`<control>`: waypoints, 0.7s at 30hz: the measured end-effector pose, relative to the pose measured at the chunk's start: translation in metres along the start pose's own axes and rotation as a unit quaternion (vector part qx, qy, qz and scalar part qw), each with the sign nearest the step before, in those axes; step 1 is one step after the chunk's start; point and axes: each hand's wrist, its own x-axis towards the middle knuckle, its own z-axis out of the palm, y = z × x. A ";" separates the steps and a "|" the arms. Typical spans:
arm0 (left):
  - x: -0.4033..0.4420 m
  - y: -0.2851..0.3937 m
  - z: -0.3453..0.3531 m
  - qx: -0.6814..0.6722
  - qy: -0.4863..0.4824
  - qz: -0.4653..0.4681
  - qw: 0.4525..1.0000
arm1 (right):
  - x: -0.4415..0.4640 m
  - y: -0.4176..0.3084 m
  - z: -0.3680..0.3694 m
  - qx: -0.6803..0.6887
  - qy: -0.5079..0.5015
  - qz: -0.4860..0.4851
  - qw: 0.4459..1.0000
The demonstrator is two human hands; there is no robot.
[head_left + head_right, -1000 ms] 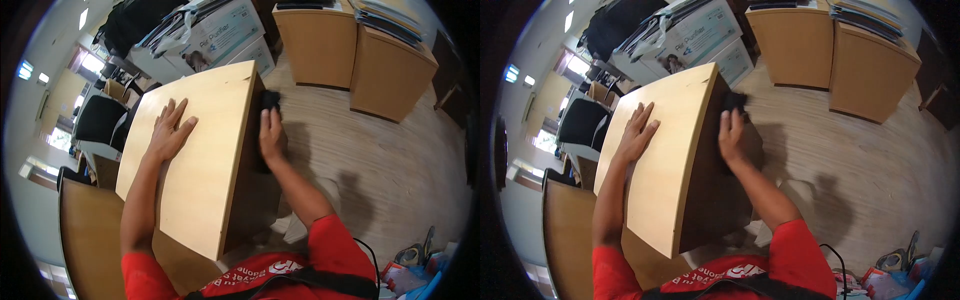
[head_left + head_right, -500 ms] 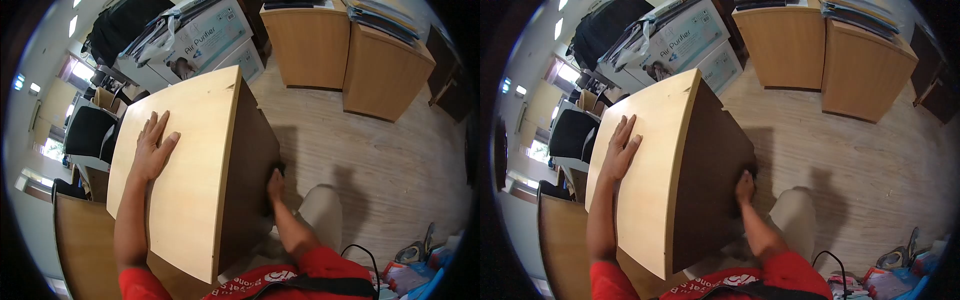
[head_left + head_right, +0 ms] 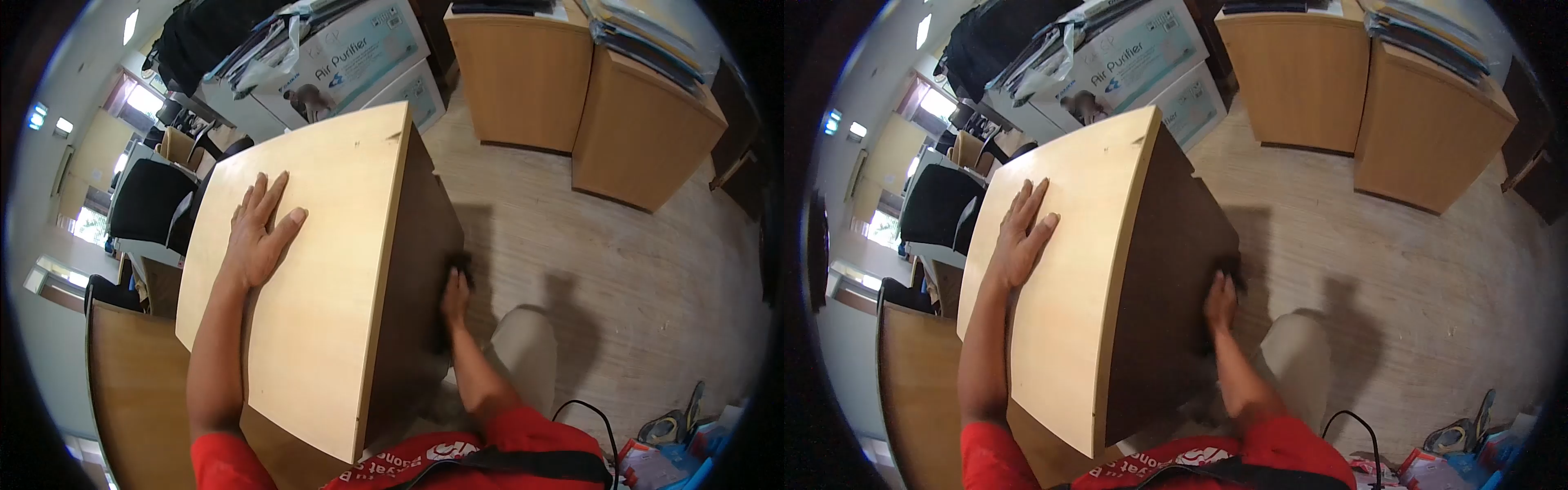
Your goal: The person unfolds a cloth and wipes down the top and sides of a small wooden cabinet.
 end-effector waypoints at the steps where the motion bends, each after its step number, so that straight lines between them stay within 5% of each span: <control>1: -0.002 0.000 0.000 0.000 0.004 0.013 1.000 | -0.002 -0.044 -0.006 0.027 -0.025 -0.078 0.996; 3: -0.003 0.001 0.003 0.002 0.000 0.005 1.000 | 0.012 -0.113 -0.020 0.112 -0.168 -0.219 0.955; 5: -0.001 0.001 0.001 0.008 0.004 -0.001 1.000 | 0.030 -0.149 -0.014 0.104 -0.131 -0.342 0.925; 6: 0.000 -0.001 0.002 -0.003 0.001 -0.005 1.000 | 0.037 -0.140 -0.009 0.109 -0.131 -0.342 0.924; 8: 0.002 -0.005 0.005 -0.017 0.005 -0.008 1.000 | 0.083 -0.083 0.006 0.114 -0.144 -0.152 0.971; 10: 0.006 -0.006 0.005 0.004 0.003 -0.008 1.000 | 0.128 0.081 0.037 -0.166 -0.103 -0.106 0.975; 12: 0.010 -0.006 0.002 0.011 0.006 -0.011 1.000 | 0.093 0.095 0.016 -0.055 -0.106 -0.045 0.992; 15: 0.006 -0.006 0.005 0.006 0.001 -0.002 1.000 | 0.066 0.010 0.015 0.005 -0.116 -0.034 0.993; 17: 0.004 -0.004 0.005 0.004 -0.007 -0.009 1.000 | 0.060 -0.083 0.007 0.004 -0.097 -0.182 0.978; 18: 0.006 -0.003 0.005 0.001 -0.004 -0.009 1.000 | 0.077 -0.109 0.006 0.075 -0.174 -0.228 0.955; 19: 0.007 -0.006 0.006 0.006 -0.004 -0.012 1.000 | 0.080 -0.132 0.001 0.046 -0.177 -0.189 0.965; 21: 0.007 -0.004 0.004 0.005 -0.007 -0.014 1.000 | 0.113 -0.091 0.020 0.049 -0.153 -0.156 0.975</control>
